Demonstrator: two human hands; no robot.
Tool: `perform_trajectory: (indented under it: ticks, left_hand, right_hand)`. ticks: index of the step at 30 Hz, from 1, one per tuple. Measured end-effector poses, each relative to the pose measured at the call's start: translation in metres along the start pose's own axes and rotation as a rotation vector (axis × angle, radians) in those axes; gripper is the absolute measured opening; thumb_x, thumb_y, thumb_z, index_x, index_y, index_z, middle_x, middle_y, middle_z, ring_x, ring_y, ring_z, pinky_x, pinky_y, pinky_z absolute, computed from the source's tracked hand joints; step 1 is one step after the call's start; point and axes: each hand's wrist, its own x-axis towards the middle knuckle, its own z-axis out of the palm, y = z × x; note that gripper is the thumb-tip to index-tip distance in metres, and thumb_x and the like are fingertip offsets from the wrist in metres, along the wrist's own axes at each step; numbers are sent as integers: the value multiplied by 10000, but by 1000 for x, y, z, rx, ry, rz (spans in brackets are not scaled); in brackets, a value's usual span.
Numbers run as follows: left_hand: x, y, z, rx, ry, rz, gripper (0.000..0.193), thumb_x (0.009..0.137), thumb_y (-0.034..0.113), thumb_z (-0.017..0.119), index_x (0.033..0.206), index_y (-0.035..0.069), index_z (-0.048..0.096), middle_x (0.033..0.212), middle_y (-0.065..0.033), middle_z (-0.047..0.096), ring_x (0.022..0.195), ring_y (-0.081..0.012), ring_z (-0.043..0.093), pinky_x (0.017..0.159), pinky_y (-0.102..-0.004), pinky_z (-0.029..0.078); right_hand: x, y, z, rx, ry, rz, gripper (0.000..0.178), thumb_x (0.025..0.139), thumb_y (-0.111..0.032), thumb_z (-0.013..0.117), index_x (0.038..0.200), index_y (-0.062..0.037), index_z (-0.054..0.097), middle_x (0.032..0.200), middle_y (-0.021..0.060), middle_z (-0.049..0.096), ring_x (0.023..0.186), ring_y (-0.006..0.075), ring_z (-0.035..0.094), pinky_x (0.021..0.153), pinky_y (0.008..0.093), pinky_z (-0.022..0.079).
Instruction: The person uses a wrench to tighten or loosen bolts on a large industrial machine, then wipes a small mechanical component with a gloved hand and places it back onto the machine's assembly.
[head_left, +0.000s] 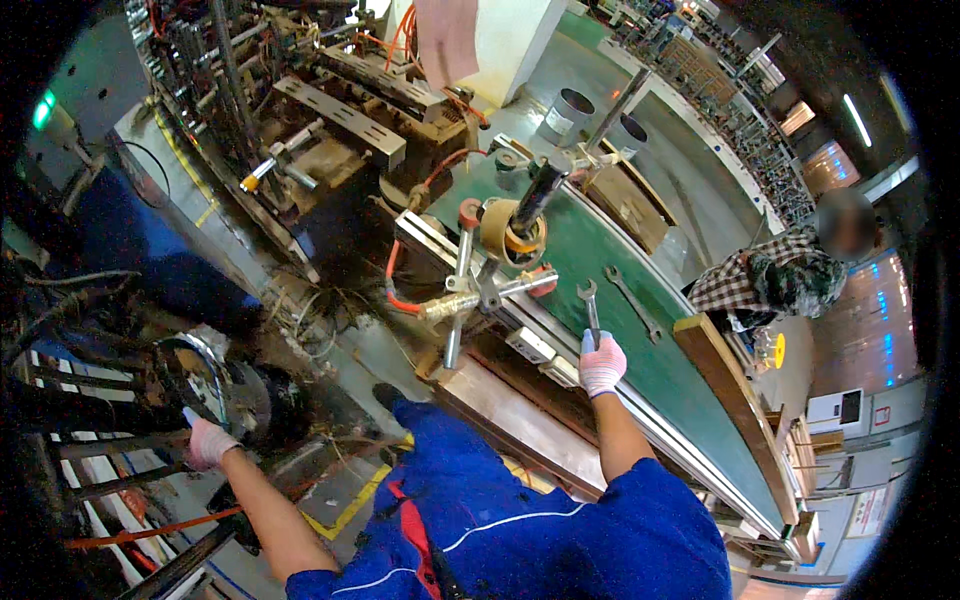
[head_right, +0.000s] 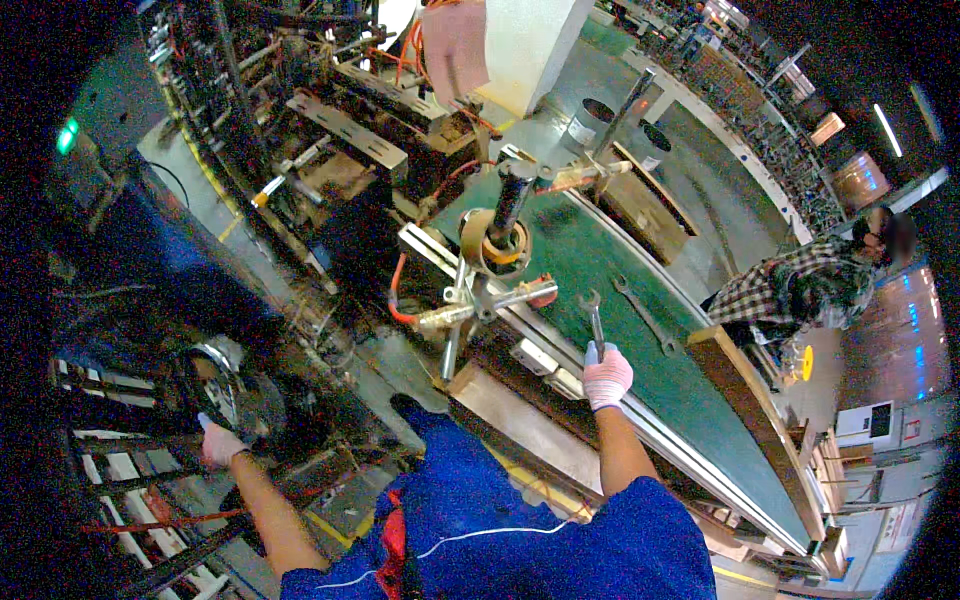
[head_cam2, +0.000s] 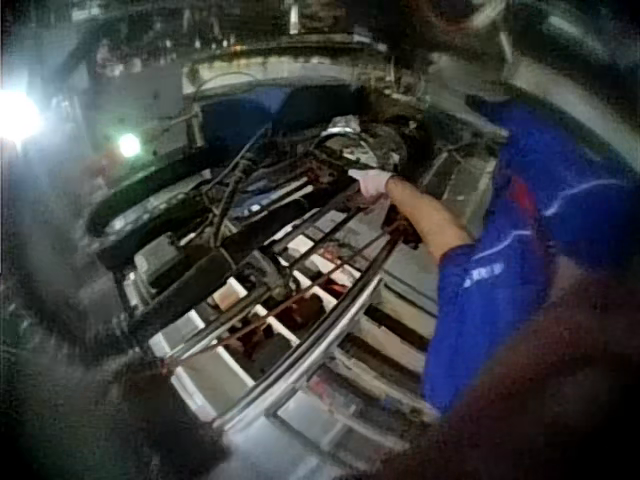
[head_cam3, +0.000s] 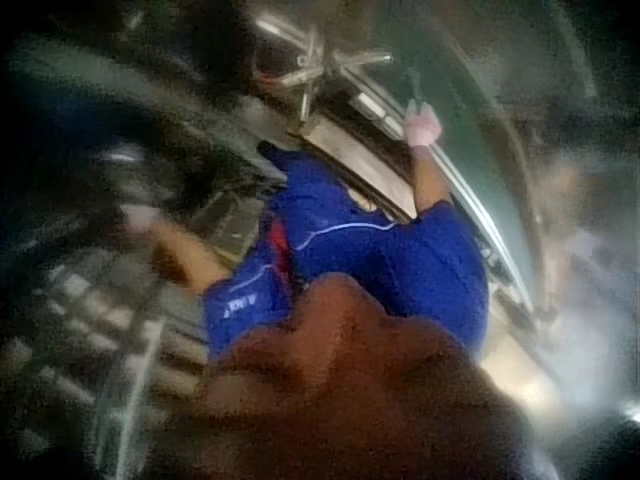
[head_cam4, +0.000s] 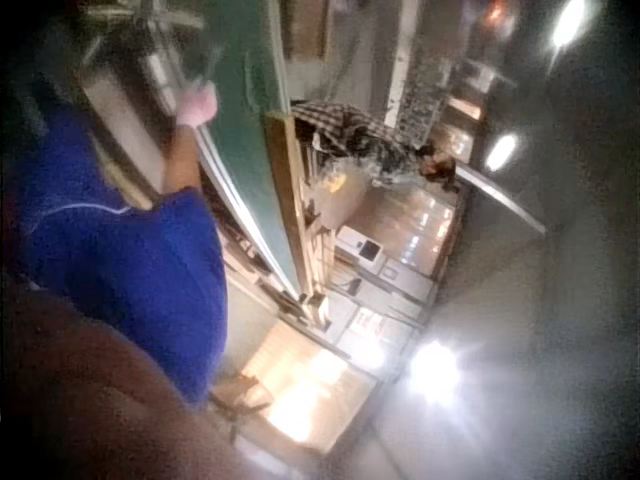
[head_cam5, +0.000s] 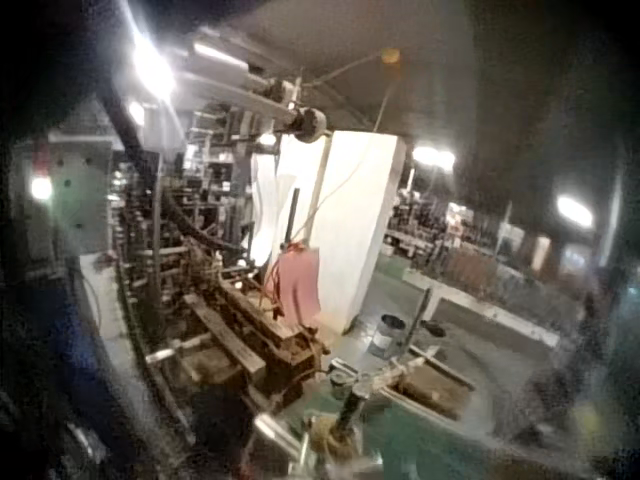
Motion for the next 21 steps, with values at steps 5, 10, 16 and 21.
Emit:
perform_trajectory:
  ticks: [5, 10, 16, 21]
  left_hand:
    - [2, -17, 17, -191, 142, -69, 484, 963, 432, 540, 1216, 26, 614, 847, -181, 726, 754, -338, 709, 669, -447, 539]
    - [-4, 20, -30, -721, -72, -699, 679, 813, 612, 734, 1059, -21, 721, 1121, -197, 726, 978, -338, 698, 910, -417, 533]
    - [-12, 28, -35, -684, -62, -665, 836, 811, 710, 678, 1098, -75, 680, 1126, -221, 708, 1009, -341, 688, 906, -417, 530]
    - [6, -1, 7, -546, 27, -571, 816, 791, 711, 691, 1111, -39, 696, 1100, -211, 709, 1002, -346, 686, 887, -448, 538]
  right_hand:
    - [5, -10, 2, 55, -85, 83, 350, 943, -411, 630, 816, -85, 626, 764, 190, 668, 742, 426, 641, 662, 520, 482]
    - [-1, 10, 3, 45, -19, 61, 359, 935, -396, 635, 778, -75, 601, 719, 188, 642, 709, 423, 626, 628, 525, 459]
    - [1, 4, 2, 71, 15, 42, 338, 915, -356, 655, 742, -76, 580, 708, 175, 639, 693, 408, 628, 637, 515, 473]
    - [2, -10, 6, 108, 4, 16, 315, 911, -346, 663, 759, -77, 603, 720, 183, 650, 702, 406, 639, 646, 510, 484]
